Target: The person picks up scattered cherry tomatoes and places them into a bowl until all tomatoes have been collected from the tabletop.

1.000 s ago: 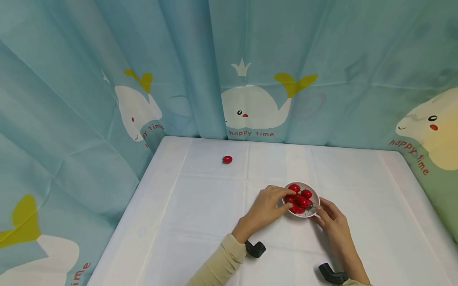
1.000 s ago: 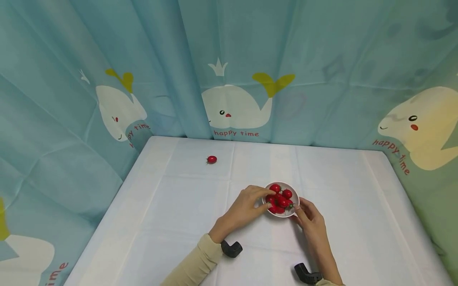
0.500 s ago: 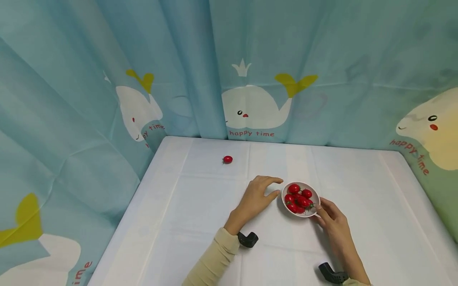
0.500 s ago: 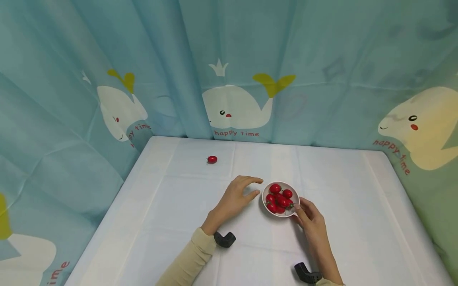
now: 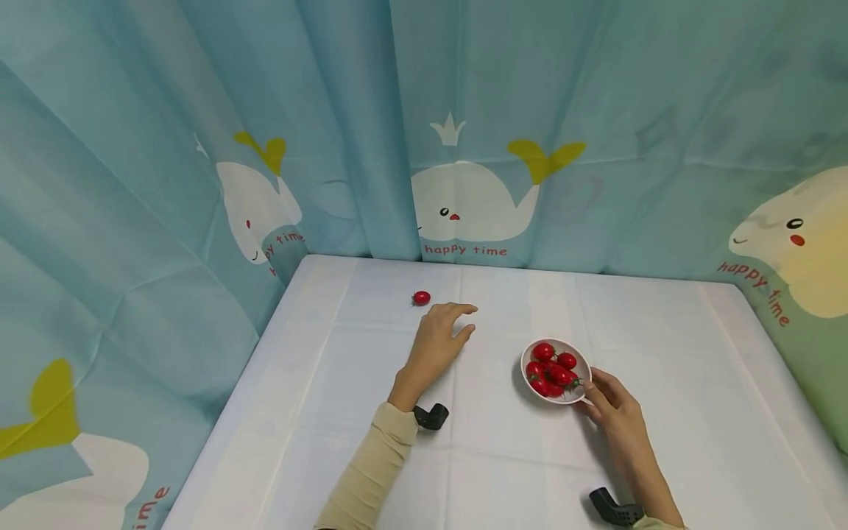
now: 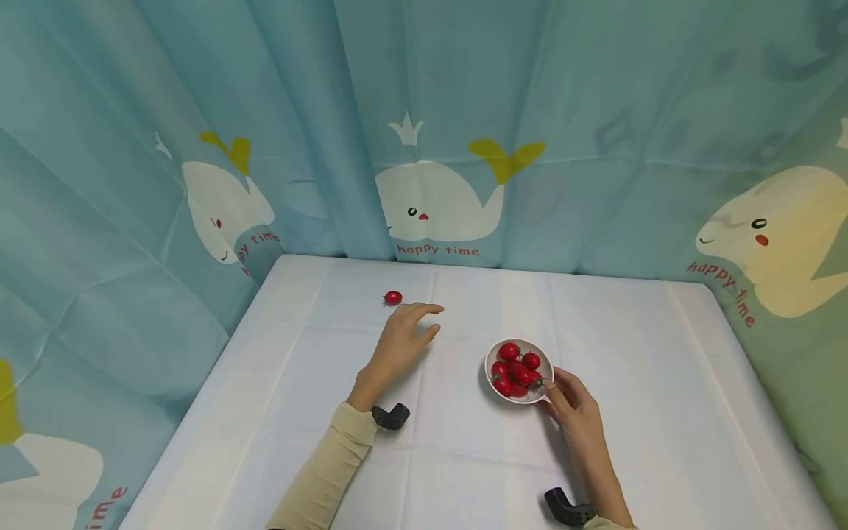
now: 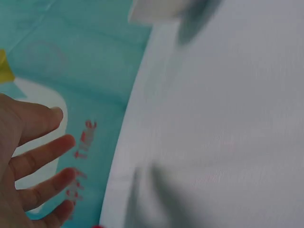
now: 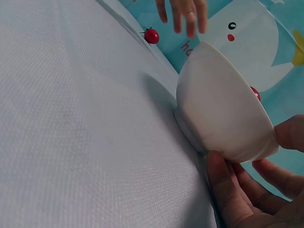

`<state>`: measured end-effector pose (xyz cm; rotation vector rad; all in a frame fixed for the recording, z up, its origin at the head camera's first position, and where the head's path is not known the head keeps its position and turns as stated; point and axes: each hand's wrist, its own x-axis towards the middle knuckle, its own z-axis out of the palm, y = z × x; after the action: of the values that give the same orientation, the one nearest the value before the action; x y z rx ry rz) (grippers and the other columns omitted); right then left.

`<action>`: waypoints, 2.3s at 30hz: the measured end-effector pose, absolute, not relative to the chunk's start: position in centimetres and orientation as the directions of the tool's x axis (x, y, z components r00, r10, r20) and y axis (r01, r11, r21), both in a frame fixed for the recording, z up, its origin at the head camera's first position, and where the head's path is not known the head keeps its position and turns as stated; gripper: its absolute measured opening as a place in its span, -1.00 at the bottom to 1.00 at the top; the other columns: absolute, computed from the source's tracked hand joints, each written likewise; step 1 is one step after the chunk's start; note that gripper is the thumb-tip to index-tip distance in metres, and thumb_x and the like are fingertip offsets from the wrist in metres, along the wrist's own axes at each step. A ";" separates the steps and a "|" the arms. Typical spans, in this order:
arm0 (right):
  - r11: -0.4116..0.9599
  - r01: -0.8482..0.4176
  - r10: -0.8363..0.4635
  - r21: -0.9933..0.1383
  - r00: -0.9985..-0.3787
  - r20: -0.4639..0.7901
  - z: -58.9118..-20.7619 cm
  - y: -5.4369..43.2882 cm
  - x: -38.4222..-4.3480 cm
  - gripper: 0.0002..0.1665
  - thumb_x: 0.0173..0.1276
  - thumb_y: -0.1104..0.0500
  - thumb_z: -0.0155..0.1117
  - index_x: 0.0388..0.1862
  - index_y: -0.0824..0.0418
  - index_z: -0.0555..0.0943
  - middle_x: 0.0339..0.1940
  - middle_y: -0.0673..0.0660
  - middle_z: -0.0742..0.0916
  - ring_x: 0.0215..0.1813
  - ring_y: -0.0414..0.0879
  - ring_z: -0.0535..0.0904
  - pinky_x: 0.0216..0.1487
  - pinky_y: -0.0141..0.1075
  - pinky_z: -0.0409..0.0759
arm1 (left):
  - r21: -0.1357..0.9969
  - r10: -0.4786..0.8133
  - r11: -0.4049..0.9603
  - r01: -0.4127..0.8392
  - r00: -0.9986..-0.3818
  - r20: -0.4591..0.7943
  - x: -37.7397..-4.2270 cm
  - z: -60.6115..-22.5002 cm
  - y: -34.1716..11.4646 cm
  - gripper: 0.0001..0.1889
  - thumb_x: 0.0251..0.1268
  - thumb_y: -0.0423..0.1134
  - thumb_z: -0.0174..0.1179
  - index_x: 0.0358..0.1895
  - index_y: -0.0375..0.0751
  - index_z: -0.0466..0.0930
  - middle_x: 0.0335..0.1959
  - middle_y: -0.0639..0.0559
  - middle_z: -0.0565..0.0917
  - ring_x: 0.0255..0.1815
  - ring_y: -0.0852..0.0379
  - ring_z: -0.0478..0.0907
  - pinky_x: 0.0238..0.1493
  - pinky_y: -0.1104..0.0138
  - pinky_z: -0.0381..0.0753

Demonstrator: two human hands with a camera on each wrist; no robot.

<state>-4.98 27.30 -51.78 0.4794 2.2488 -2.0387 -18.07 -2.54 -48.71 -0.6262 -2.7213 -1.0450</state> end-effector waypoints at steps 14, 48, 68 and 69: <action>0.084 0.269 0.179 -0.959 -0.951 -0.251 -51.4 27.2 -5.1 -0.18 0.64 -0.10 0.12 0.62 0.35 0.18 0.52 0.21 0.37 0.04 -0.60 0.52 0.02 -0.66 0.61 | 0.541 0.228 0.763 0.355 -0.930 0.289 -21.1 -48.5 -6.2 -0.63 0.48 -0.17 0.30 0.30 0.00 0.64 0.27 0.00 0.69 0.32 -0.15 0.55 0.27 -0.09 0.55; 0.124 0.305 0.175 -0.944 -0.943 -0.281 -51.4 27.3 -4.8 -0.20 0.66 -0.11 0.09 0.63 0.33 0.18 0.60 0.33 0.32 0.02 -0.65 0.48 0.02 -0.69 0.58 | 0.385 0.205 0.891 0.240 -0.970 0.129 -24.8 -49.8 -8.7 -0.63 0.46 -0.13 0.31 0.25 -0.12 0.67 0.09 -0.20 0.76 0.06 -0.21 0.61 0.01 -0.06 0.62; 0.110 0.303 0.188 -0.947 -0.942 -0.279 -51.5 27.2 -4.7 -0.21 0.66 -0.09 0.09 0.62 0.35 0.19 0.57 0.31 0.33 0.01 -0.63 0.50 0.03 -0.66 0.61 | 0.563 0.176 0.787 0.253 -0.966 0.187 -21.9 -49.6 -6.2 -0.64 0.42 -0.17 0.34 0.23 -0.09 0.69 0.04 -0.09 0.76 0.04 -0.12 0.60 0.01 0.01 0.58; 0.109 0.300 0.189 -0.948 -0.942 -0.277 -51.6 27.2 -4.8 -0.22 0.66 -0.07 0.10 0.61 0.36 0.19 0.57 0.33 0.33 0.01 -0.63 0.51 0.02 -0.65 0.62 | 0.576 0.181 0.776 0.255 -0.966 0.184 -21.7 -49.5 -6.0 -0.63 0.42 -0.17 0.34 0.24 -0.08 0.68 0.05 -0.08 0.76 0.04 -0.11 0.60 0.02 0.02 0.57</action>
<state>-4.81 27.22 -51.57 0.5029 2.2730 -1.9787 -21.71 -6.01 -49.52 -0.3514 -2.8481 -0.9503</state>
